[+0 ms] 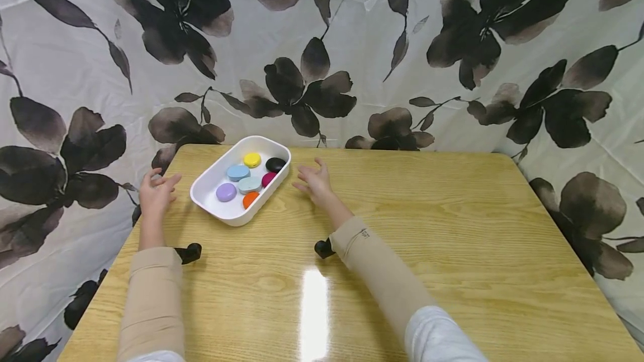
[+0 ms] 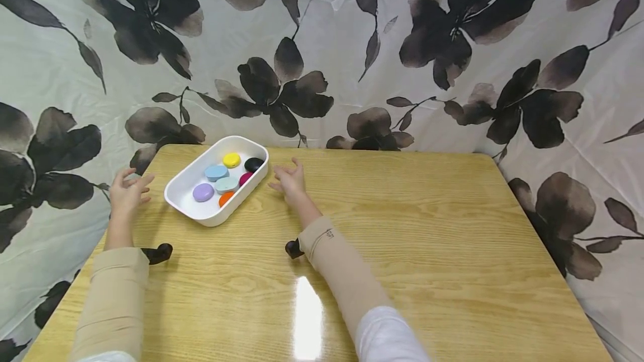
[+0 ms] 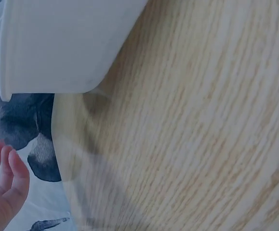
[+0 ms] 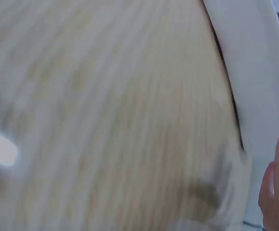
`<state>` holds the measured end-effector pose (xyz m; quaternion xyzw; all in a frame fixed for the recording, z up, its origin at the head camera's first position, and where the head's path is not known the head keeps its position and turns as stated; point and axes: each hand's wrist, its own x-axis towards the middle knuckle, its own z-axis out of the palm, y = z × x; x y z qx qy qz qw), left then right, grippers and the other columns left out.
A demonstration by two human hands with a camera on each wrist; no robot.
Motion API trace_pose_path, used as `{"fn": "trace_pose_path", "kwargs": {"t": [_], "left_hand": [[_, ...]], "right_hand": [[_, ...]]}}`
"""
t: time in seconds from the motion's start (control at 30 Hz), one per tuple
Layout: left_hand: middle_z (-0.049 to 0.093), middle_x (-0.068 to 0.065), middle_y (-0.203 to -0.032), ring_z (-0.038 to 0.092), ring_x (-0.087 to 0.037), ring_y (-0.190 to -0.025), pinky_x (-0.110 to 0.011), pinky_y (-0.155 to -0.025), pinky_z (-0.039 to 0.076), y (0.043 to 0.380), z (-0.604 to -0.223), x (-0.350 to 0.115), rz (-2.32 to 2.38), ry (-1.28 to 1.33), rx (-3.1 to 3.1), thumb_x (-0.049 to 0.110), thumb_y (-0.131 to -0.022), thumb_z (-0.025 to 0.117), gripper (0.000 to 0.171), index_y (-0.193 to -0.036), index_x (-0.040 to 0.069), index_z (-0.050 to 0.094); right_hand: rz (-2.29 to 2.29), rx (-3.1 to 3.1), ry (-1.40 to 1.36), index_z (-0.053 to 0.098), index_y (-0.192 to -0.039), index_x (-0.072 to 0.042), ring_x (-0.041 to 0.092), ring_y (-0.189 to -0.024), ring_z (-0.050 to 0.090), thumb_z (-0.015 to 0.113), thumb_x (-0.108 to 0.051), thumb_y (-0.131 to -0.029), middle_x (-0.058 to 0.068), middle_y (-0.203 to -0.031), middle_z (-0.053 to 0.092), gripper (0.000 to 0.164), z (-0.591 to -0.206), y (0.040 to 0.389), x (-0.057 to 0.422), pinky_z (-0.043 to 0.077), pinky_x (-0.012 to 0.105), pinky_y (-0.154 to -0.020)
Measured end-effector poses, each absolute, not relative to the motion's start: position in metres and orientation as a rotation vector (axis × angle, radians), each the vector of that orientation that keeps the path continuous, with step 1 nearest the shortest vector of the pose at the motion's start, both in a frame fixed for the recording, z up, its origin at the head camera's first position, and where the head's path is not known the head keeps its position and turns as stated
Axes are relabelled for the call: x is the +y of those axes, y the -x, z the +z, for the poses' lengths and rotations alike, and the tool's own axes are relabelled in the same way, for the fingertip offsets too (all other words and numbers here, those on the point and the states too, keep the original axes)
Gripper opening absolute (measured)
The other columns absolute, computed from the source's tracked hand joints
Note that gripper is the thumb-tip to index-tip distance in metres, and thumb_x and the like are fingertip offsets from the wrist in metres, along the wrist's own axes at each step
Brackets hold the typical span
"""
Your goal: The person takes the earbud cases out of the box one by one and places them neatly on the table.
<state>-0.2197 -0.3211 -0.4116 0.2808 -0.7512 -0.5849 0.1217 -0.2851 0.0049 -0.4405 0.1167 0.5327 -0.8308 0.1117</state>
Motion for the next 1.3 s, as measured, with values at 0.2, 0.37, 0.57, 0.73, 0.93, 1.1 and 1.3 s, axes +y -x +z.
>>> {"fn": "trace_pose_path", "kwargs": {"t": [0.2, 0.37, 0.57, 0.73, 0.93, 1.1, 1.3], "left_hand": [[0.050, 0.005, -0.093, 0.058, -0.010, -0.068, -0.021, -0.052, 0.052, 0.229, -0.426, -0.339, -1.959, -0.846, -2.043, 0.028, -0.076, 0.074, 0.069, -0.134, 0.012, 0.041], [0.059, 0.006, -0.096, 0.062, -0.012, -0.074, -0.024, -0.057, 0.055, 0.247, -0.464, -0.371, -2.046, -0.795, -2.082, 0.034, -0.070, 0.079, 0.065, -0.126, 0.018, 0.052], [0.061, 0.007, -0.094, 0.062, -0.011, -0.075, -0.026, -0.067, 0.055, 0.245, -0.457, -0.367, -2.149, -0.729, -2.213, 0.029, -0.076, 0.075, 0.047, -0.117, 0.014, 0.060], [0.059, 0.009, -0.084, 0.060, -0.008, -0.071, -0.027, -0.075, 0.054, 0.226, -0.425, -0.342, -2.130, -0.611, -2.354, 0.017, -0.084, 0.066, 0.041, -0.120, 0.001, 0.054], [0.059, 0.010, -0.077, 0.059, -0.005, -0.070, -0.026, -0.079, 0.053, 0.218, -0.416, -0.331, -2.226, -0.600, -2.350, 0.001, -0.088, 0.055, 0.049, -0.133, -0.009, 0.036], [0.059, 0.011, -0.077, 0.061, -0.005, -0.070, -0.028, -0.083, 0.051, 0.221, -0.422, -0.331, -2.271, -0.601, -2.340, 0.001, -0.089, 0.054, 0.056, -0.137, -0.009, 0.028], [0.060, 0.012, -0.078, 0.062, -0.004, -0.072, -0.028, -0.086, 0.049, 0.223, -0.427, -0.326, -2.306, -0.583, -2.345, 0.003, -0.089, 0.055, 0.058, -0.139, -0.008, 0.027]], "right_hand": [[-2.407, 1.449, -0.384, 0.015, -0.144, -0.013, 0.038, -0.114, 0.048, 0.061, -0.007, -0.087, 0.025, -0.135, 0.031, 0.074, -0.446, 0.284, -0.019, 0.048, 0.041, -0.088], [-2.374, 1.404, -0.380, 0.016, -0.144, -0.010, 0.030, -0.098, 0.058, 0.060, -0.006, -0.088, 0.025, -0.128, 0.040, 0.071, -0.445, 0.281, -0.030, 0.049, 0.039, -0.087], [-2.346, 1.371, -0.363, 0.024, -0.142, -0.008, 0.019, -0.082, 0.056, 0.057, -0.004, -0.089, 0.017, -0.108, 0.052, 0.063, -0.441, 0.276, -0.039, 0.051, 0.036, -0.085], [-2.355, 1.334, -0.379, 0.029, -0.139, -0.008, 0.018, -0.077, 0.056, 0.055, -0.002, -0.090, 0.013, -0.095, 0.052, 0.056, -0.438, 0.276, -0.042, 0.053, 0.034, -0.080], [-2.344, 1.297, -0.431, 0.032, -0.136, -0.012, 0.021, -0.078, 0.057, 0.055, -0.002, -0.089, 0.017, -0.103, 0.053, 0.053, -0.440, 0.277, -0.043, 0.054, 0.034, -0.078], [-2.343, 1.274, -0.446, 0.034, -0.131, -0.012, 0.021, -0.078, 0.057, 0.053, -0.002, -0.090, 0.015, -0.100, 0.052, 0.047, -0.444, 0.277, -0.040, 0.055, 0.033, -0.076], [-2.371, 1.317, -0.452, 0.035, -0.122, -0.009, 0.017, -0.066, 0.054, 0.051, 0.000, -0.090, 0.012, -0.085, 0.051, 0.037, -0.449, 0.272, -0.036, 0.056, 0.029, -0.066]]}}
